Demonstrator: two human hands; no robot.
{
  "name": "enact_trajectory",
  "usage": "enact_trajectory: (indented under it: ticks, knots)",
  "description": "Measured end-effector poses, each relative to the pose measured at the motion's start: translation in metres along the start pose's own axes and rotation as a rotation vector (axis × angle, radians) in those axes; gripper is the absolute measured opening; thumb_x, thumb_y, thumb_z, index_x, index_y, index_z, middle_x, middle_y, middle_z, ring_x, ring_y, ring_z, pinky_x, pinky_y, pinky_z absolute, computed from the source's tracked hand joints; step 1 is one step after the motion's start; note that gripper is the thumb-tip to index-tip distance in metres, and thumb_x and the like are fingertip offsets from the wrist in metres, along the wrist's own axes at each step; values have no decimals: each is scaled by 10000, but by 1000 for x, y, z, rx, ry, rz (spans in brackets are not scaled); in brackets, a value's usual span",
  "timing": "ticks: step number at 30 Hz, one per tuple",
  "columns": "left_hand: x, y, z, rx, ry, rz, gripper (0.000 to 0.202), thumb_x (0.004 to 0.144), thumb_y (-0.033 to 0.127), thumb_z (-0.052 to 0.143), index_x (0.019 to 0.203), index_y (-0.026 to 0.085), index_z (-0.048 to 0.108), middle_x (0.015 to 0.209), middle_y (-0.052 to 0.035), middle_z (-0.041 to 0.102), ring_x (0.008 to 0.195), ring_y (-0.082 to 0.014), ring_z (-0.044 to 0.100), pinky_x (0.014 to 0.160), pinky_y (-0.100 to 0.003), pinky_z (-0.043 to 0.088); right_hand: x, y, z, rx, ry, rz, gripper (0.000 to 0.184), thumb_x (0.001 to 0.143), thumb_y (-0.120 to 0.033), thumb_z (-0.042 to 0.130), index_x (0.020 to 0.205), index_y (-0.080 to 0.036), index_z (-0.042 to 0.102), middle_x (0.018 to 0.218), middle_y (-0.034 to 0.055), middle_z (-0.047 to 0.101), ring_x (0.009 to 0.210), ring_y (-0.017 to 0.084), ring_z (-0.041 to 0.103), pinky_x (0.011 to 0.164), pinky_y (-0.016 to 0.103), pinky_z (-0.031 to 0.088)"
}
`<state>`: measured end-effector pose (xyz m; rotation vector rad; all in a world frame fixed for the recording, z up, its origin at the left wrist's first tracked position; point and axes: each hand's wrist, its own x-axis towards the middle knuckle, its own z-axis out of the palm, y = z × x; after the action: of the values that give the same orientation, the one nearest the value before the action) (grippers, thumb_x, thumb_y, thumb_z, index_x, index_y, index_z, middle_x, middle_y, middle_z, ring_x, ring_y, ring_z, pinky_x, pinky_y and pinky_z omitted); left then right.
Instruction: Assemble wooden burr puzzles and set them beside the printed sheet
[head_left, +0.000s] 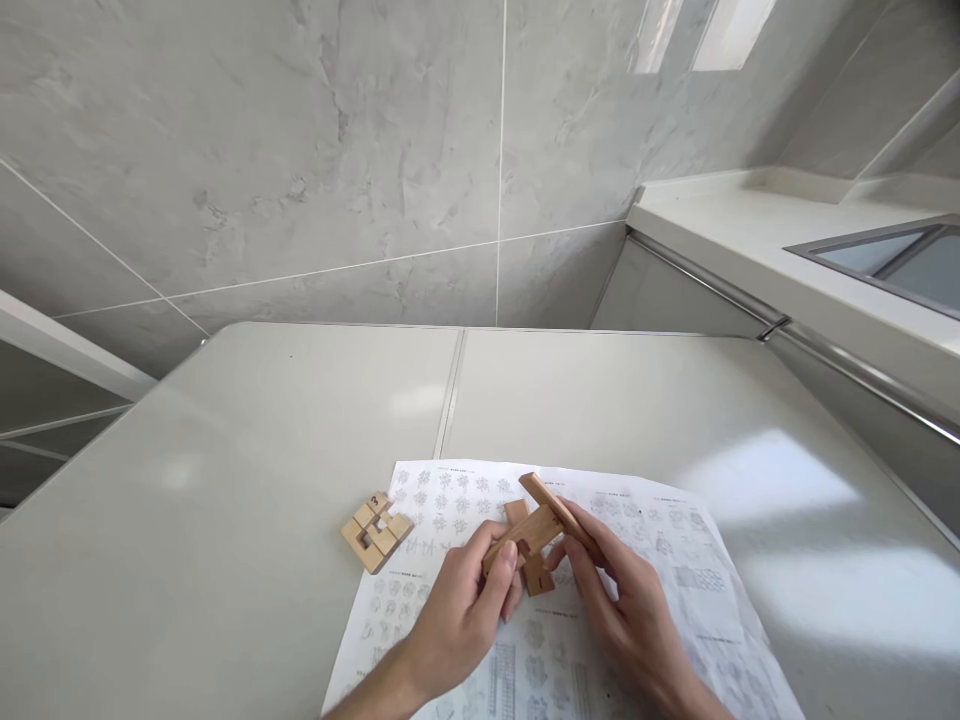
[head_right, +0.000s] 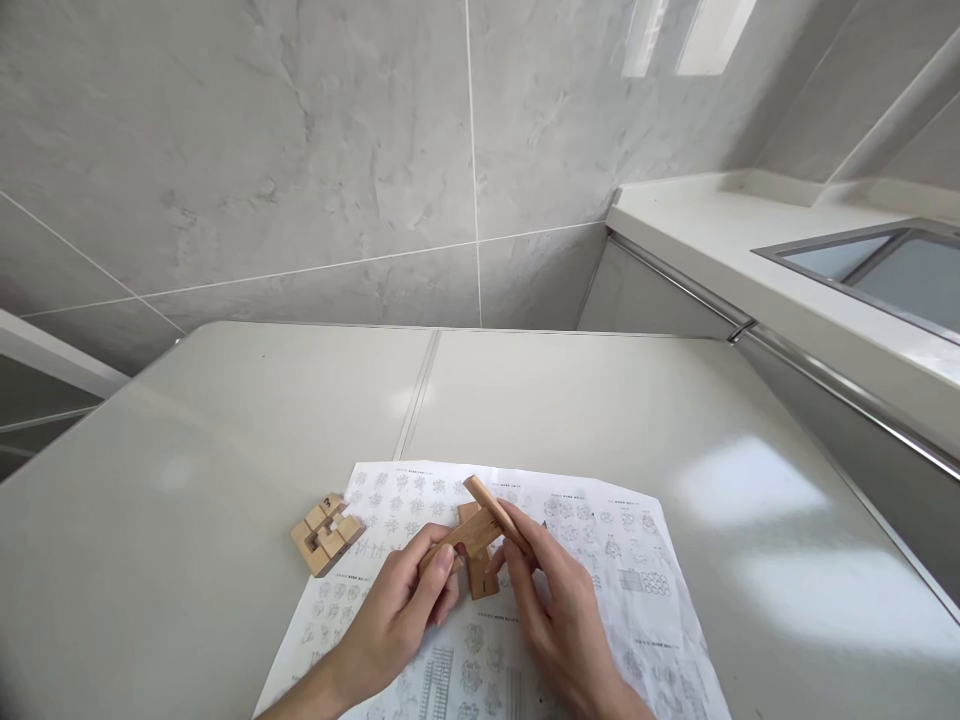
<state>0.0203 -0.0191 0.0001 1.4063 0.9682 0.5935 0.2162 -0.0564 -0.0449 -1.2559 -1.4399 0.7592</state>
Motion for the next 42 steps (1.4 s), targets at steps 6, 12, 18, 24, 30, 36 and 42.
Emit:
enact_trajectory:
  ticks: [6, 12, 18, 24, 30, 36, 42]
  knots:
    - [0, 0, 1, 1, 53, -13, 423, 1160, 567, 376, 964, 223, 525, 619, 76, 467, 528, -115, 345, 536, -261, 317, -3, 6, 2, -11, -25, -16, 504, 1124, -206, 524, 1618, -305, 553, 914, 20, 816, 761, 186, 787, 653, 253, 650]
    - [-1, -1, 1, 9, 60, -28, 431, 1149, 588, 384, 938, 232, 504, 616, 74, 466, 524, -121, 348, 532, -263, 312, -3, 8, -1, -115, -8, -87, 517, 1115, -179, 536, 1617, -299, 561, 1006, 51, 829, 781, 189, 802, 654, 263, 661]
    - [-1, 0, -1, 12, 50, -18, 427, 1151, 579, 387, 943, 231, 521, 603, 81, 429, 511, -120, 317, 525, -271, 290, -1, 4, -3, -150, -50, -160, 559, 1118, -139, 511, 1633, -354, 532, 992, 35, 813, 785, 180, 798, 709, 279, 674]
    - [-1, 0, -4, -9, 36, -7, 423, 1157, 556, 394, 899, 234, 486, 622, 75, 449, 525, -115, 333, 528, -265, 298, 0, 1, -4, -193, -67, -199, 625, 1118, -118, 493, 1674, -403, 459, 1022, 16, 820, 727, 158, 778, 654, 261, 656]
    - [-2, -2, -2, -34, 36, -15, 423, 1156, 571, 383, 944, 229, 513, 610, 84, 421, 516, -116, 322, 524, -266, 294, -5, 3, 0, -234, -33, -210, 630, 1122, -137, 502, 1698, -380, 426, 913, 5, 826, 746, 187, 813, 611, 256, 652]
    - [-2, -4, -3, -37, 25, -18, 437, 1146, 596, 395, 963, 224, 530, 631, 85, 374, 544, -121, 291, 530, -270, 268, -4, 4, -2, -223, -83, -208, 647, 1122, -122, 496, 1710, -379, 404, 1028, 38, 854, 815, 201, 827, 654, 274, 676]
    - [-2, -5, -5, -19, 45, -19, 462, 1137, 622, 393, 946, 225, 531, 663, 72, 377, 575, -132, 298, 554, -282, 262, 1, 1, -3, -203, -80, -244, 638, 1117, -120, 501, 1698, -373, 430, 1114, 58, 855, 836, 197, 831, 692, 278, 688]
